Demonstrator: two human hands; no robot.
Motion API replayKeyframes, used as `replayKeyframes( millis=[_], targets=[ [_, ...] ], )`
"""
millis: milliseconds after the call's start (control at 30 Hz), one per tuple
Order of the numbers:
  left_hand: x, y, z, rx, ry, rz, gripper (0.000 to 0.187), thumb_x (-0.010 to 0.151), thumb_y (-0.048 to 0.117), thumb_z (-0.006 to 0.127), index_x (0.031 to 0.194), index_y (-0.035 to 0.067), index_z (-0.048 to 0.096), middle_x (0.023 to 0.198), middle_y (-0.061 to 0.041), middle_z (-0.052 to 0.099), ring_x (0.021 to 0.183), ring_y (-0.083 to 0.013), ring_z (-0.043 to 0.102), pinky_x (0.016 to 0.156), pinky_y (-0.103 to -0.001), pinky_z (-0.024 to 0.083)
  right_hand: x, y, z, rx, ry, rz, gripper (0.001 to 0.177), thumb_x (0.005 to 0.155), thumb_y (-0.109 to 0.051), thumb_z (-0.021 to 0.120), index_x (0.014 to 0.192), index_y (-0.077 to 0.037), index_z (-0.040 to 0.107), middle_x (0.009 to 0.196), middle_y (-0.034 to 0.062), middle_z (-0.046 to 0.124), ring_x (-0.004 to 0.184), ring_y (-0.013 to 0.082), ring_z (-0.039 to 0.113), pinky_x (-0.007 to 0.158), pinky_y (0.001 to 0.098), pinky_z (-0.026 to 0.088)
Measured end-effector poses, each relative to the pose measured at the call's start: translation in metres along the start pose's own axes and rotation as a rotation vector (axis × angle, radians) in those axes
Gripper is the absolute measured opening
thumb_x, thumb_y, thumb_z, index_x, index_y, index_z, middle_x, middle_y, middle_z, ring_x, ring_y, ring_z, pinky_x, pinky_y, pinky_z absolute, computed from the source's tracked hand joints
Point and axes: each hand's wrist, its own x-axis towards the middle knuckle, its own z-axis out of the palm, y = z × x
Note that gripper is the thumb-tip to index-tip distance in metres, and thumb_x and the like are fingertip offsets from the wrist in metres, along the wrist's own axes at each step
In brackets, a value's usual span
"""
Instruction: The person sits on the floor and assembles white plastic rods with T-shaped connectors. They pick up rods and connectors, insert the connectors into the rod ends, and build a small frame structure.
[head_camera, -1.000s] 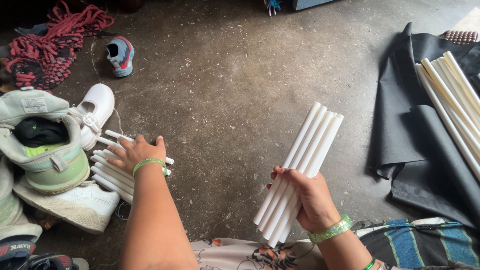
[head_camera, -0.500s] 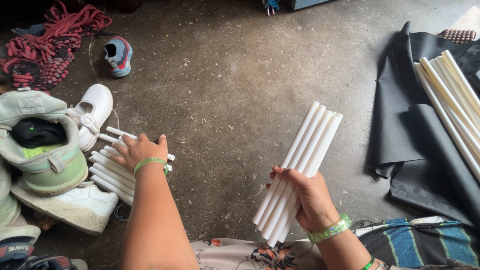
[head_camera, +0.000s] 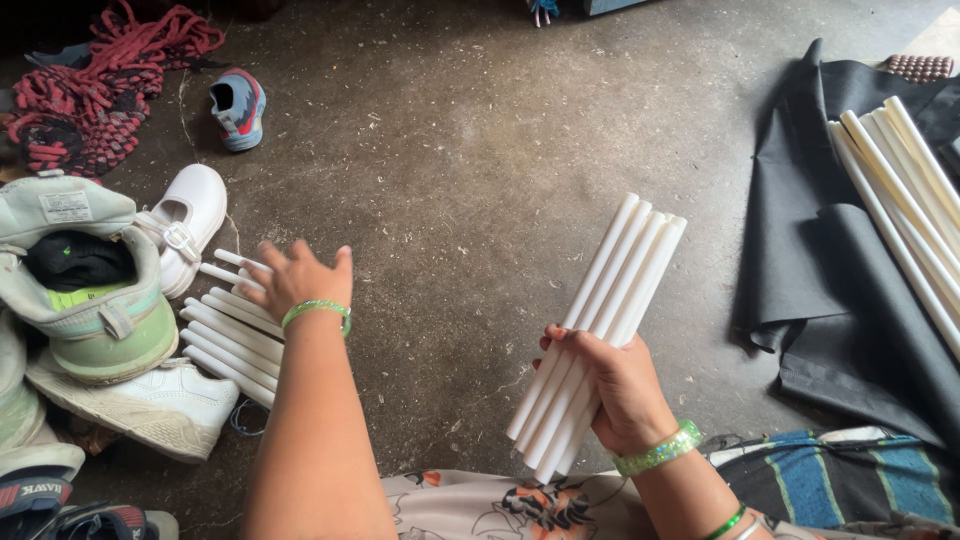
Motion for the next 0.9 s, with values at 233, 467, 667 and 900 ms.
replayKeyframes(
  millis=[233,467,667,900],
  targets=[
    [-0.065,0.11,-0.031,-1.013,-0.49,0.751,0.081,0.092,0.066,0.061,0.143,0.005,0.05,0.16,-0.013,0.033,0.143,-0.0282,0.038,0.12,-0.041,0.032,0.0,-0.004,-0.004,-0.166,-0.06,-0.314,0.039,0.075,-0.002,0.072,0.113,-0.001,0.062,0.095,0.01,0.077,0.088,0.0206,0.075,0.08,0.039,0.063],
    [-0.238,0.106,-0.102,-1.255,-0.467,0.987,0.081,0.08,0.032,0.082,0.145,0.004,0.042,0.132,-0.013,0.059,0.121,-0.0206,0.06,0.101,-0.037,0.052,-0.013,0.003,0.0,-0.224,-0.195,-0.577,0.043,0.081,-0.007,0.077,0.122,-0.006,0.063,0.109,0.0062,0.074,0.097,0.0133,0.072,0.083,0.0319,0.062],
    [-0.271,0.1,-0.11,-1.268,-0.327,0.557,0.062,0.069,0.012,0.089,0.122,0.002,0.058,0.106,-0.011,0.076,0.093,-0.0197,0.077,0.077,-0.032,0.063,-0.019,0.019,-0.003,-0.676,-0.226,-0.794,0.045,0.081,-0.014,0.084,0.12,-0.006,0.063,0.11,0.0065,0.074,0.1,0.0111,0.071,0.087,0.0299,0.057],
    [-0.26,0.1,-0.077,-1.198,-0.38,0.569,0.048,0.072,0.013,0.088,0.112,0.004,0.064,0.101,-0.007,0.078,0.091,-0.0171,0.078,0.079,-0.031,0.063,-0.012,0.03,-0.013,-0.65,-0.178,-0.645,0.047,0.084,-0.02,0.081,0.123,-0.008,0.06,0.112,0.0089,0.075,0.104,0.0142,0.071,0.09,0.031,0.057]
  ],
)
